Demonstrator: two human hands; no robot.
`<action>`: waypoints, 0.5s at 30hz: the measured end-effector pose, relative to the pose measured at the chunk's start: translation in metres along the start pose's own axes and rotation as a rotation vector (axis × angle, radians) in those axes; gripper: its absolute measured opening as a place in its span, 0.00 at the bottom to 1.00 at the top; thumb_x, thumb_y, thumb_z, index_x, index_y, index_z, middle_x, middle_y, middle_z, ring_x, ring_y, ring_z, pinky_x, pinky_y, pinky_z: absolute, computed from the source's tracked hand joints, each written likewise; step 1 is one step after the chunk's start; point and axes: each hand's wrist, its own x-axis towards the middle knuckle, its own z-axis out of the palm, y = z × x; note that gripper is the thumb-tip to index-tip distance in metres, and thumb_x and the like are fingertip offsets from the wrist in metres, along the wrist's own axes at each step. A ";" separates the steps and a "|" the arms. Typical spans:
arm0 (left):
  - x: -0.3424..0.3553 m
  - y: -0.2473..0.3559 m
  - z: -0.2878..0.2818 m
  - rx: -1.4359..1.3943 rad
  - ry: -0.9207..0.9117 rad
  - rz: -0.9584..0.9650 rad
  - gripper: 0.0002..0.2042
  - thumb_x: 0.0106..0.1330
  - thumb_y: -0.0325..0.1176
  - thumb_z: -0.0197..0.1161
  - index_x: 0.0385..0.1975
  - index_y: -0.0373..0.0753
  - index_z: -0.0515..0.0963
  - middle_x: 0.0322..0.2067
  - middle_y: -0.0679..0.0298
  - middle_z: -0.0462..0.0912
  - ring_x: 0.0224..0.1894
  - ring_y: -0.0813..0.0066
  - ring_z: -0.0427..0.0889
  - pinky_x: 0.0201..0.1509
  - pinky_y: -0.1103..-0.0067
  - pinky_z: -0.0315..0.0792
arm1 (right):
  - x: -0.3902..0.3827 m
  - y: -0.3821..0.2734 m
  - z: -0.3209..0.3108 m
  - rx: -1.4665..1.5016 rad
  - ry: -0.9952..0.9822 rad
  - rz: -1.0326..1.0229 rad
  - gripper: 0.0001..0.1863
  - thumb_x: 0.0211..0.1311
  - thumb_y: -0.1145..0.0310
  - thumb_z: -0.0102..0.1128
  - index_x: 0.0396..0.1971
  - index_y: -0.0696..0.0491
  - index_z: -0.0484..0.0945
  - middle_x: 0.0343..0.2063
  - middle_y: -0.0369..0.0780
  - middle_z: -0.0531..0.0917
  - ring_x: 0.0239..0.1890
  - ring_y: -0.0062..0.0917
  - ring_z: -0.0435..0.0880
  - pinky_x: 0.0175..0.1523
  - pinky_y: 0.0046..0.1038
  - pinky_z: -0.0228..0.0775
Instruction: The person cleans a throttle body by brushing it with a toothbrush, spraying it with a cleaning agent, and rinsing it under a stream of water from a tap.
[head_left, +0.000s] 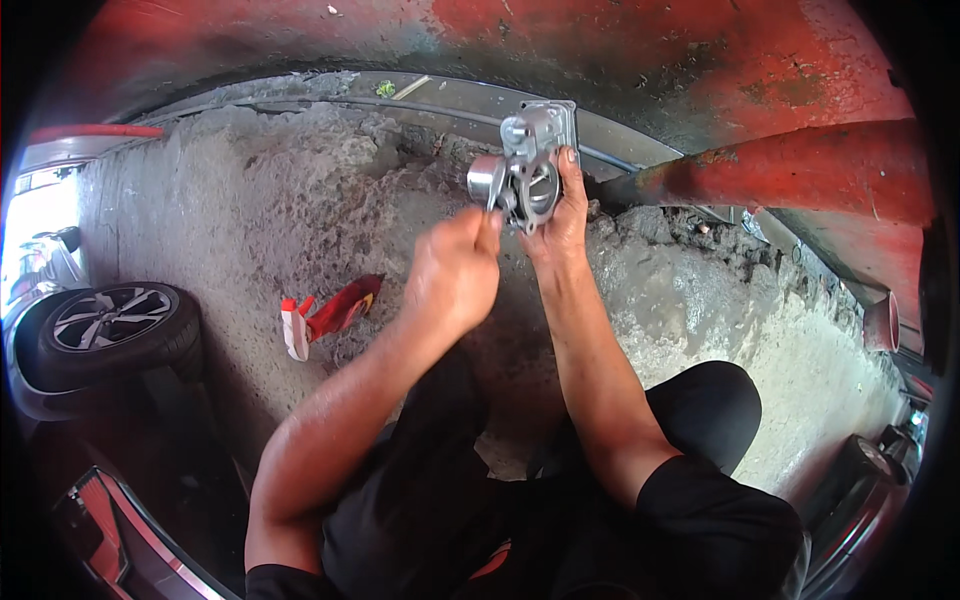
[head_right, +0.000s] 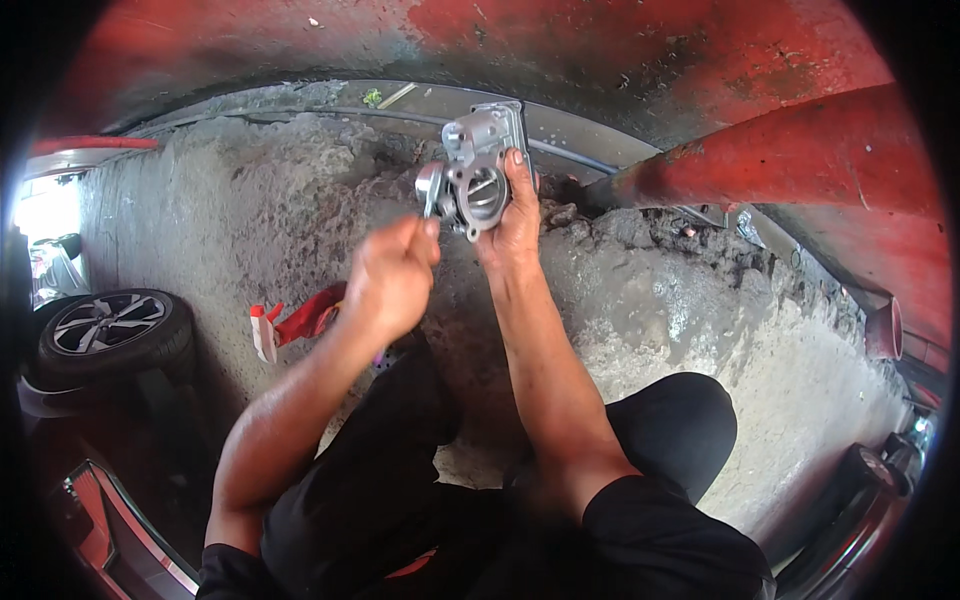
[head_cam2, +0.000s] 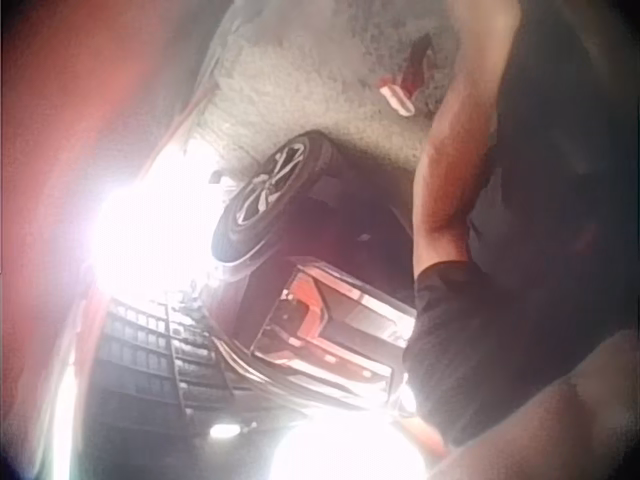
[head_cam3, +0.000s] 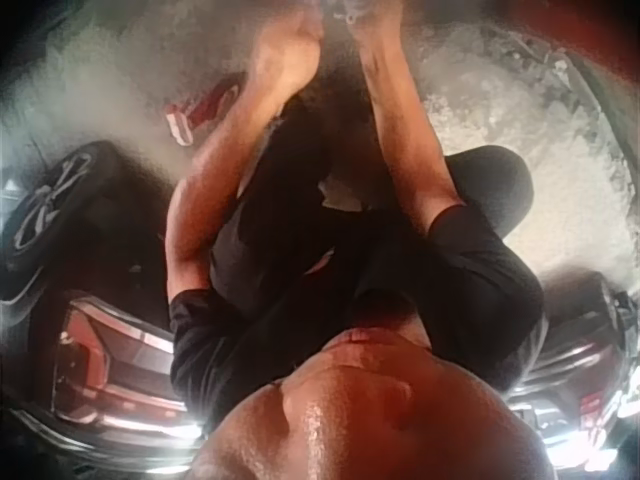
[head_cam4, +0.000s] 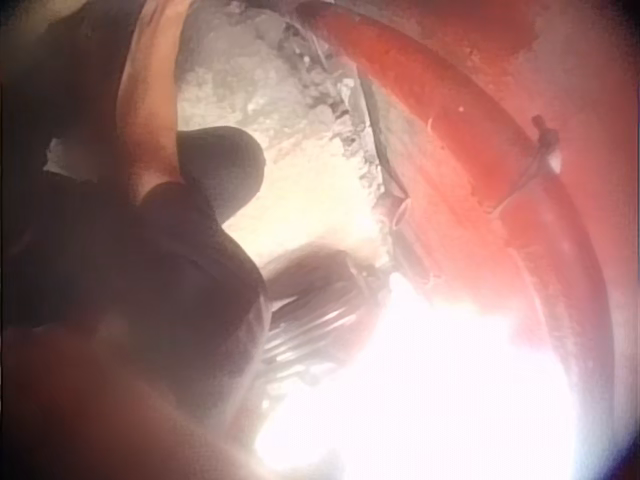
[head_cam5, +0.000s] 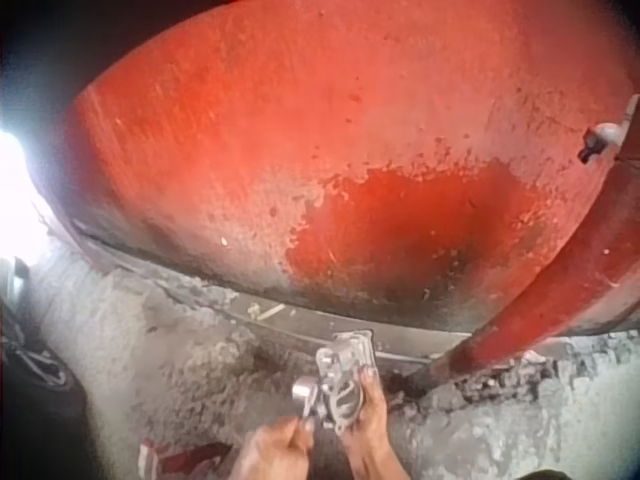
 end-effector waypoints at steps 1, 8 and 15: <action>0.011 0.012 -0.008 -0.083 -0.071 -0.104 0.16 0.73 0.39 0.53 0.24 0.35 0.75 0.17 0.59 0.75 0.20 0.71 0.75 0.26 0.72 0.68 | 0.001 0.003 -0.001 0.023 0.024 -0.012 0.21 0.69 0.50 0.52 0.49 0.52 0.74 0.38 0.40 0.84 0.37 0.29 0.85 0.39 0.32 0.81; -0.012 -0.013 -0.028 -0.004 -0.068 0.053 0.17 0.74 0.40 0.52 0.24 0.35 0.75 0.16 0.65 0.71 0.17 0.77 0.69 0.23 0.76 0.65 | 0.001 -0.005 -0.013 -0.082 -0.099 0.017 0.24 0.67 0.50 0.56 0.54 0.53 0.72 0.44 0.40 0.82 0.42 0.29 0.84 0.46 0.35 0.80; 0.002 -0.015 -0.053 0.261 -0.092 0.164 0.13 0.73 0.42 0.52 0.35 0.39 0.77 0.19 0.56 0.78 0.21 0.63 0.78 0.27 0.68 0.72 | 0.006 -0.010 -0.021 -0.125 -0.126 0.059 0.29 0.64 0.49 0.59 0.55 0.56 0.72 0.46 0.43 0.82 0.43 0.31 0.84 0.47 0.34 0.81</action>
